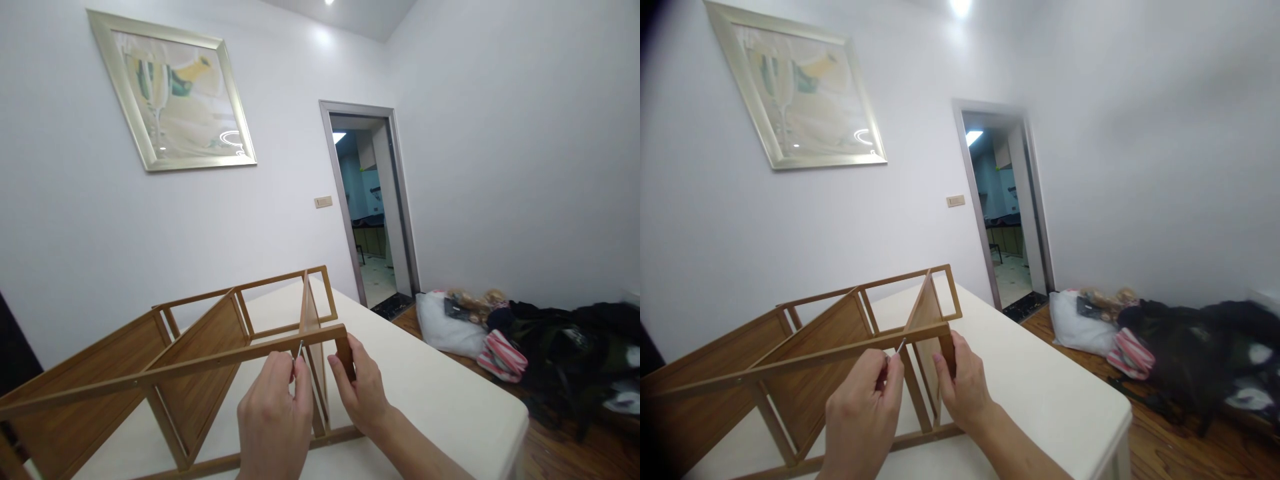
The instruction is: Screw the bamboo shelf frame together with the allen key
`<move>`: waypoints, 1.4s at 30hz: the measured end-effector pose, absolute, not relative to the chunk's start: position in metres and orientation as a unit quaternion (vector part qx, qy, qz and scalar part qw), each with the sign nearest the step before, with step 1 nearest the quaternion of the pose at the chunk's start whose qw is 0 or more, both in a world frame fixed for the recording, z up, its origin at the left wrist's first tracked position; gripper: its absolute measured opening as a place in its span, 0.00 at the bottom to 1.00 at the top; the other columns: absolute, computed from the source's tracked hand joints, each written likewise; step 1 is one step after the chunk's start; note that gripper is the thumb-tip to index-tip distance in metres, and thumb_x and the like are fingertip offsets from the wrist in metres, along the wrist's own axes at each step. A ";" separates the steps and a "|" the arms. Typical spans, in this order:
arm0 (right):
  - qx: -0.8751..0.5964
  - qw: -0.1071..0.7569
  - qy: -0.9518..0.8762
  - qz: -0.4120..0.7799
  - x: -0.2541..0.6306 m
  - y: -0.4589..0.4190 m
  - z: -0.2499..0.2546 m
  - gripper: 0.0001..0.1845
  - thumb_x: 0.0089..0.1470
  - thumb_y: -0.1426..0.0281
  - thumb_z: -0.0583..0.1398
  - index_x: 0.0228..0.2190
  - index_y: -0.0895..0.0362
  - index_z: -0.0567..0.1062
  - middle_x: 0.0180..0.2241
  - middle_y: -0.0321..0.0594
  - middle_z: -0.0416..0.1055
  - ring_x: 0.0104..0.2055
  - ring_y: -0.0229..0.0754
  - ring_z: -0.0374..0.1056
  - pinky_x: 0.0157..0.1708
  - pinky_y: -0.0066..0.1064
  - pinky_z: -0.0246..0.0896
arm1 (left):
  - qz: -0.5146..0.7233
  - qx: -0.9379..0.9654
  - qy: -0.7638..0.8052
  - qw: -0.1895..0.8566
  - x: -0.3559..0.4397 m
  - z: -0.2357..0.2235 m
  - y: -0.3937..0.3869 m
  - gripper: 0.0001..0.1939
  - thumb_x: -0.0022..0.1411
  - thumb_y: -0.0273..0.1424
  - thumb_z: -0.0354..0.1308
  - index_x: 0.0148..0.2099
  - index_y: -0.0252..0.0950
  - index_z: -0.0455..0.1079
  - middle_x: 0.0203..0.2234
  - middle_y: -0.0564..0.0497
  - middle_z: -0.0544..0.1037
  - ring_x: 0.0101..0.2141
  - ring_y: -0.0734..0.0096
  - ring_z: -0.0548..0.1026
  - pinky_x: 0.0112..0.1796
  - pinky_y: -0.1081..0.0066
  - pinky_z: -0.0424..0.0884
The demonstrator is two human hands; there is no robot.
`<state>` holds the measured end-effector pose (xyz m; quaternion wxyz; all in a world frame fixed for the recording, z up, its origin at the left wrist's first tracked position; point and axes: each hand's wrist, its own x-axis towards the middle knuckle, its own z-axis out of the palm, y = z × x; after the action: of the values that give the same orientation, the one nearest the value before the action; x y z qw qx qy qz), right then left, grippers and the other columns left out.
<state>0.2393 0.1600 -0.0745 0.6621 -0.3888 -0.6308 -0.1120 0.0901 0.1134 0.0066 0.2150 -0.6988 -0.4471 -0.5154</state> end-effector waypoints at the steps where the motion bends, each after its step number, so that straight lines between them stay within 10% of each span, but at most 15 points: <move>1: -0.394 0.662 -0.627 -0.116 0.239 0.161 -0.075 0.21 0.63 0.70 0.55 0.57 0.57 0.62 0.45 0.49 0.76 0.45 0.48 0.75 0.41 0.39 0.75 | -0.510 -0.703 -0.443 0.221 0.091 0.005 0.114 0.16 0.67 0.30 0.48 0.25 0.41 0.55 0.17 0.58 0.62 0.19 0.75 0.62 0.25 0.71 0.56; 26: -0.360 0.681 -0.634 -0.065 0.239 0.152 -0.068 0.16 0.62 0.73 0.56 0.52 0.55 0.66 0.39 0.43 0.76 0.37 0.43 0.75 0.37 0.32 0.73 | -0.457 -0.701 -0.466 0.288 0.091 0.002 0.114 0.17 0.69 0.31 0.48 0.25 0.40 0.57 0.16 0.58 0.64 0.17 0.74 0.66 0.24 0.71 0.54; 42: -0.360 0.675 -0.641 -0.055 0.240 0.150 -0.066 0.16 0.62 0.73 0.56 0.51 0.52 0.65 0.39 0.41 0.75 0.39 0.44 0.74 0.37 0.33 0.71 | -0.263 -0.702 -0.410 0.520 0.079 0.011 0.104 0.10 0.62 0.19 0.52 0.38 0.37 0.71 0.24 0.52 0.70 0.25 0.65 0.68 0.31 0.64 0.59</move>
<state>0.2399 0.1505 -0.0659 0.6752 -0.3599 -0.6415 -0.0553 0.0790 0.1039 0.0115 0.5203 -0.7019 -0.4096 -0.2625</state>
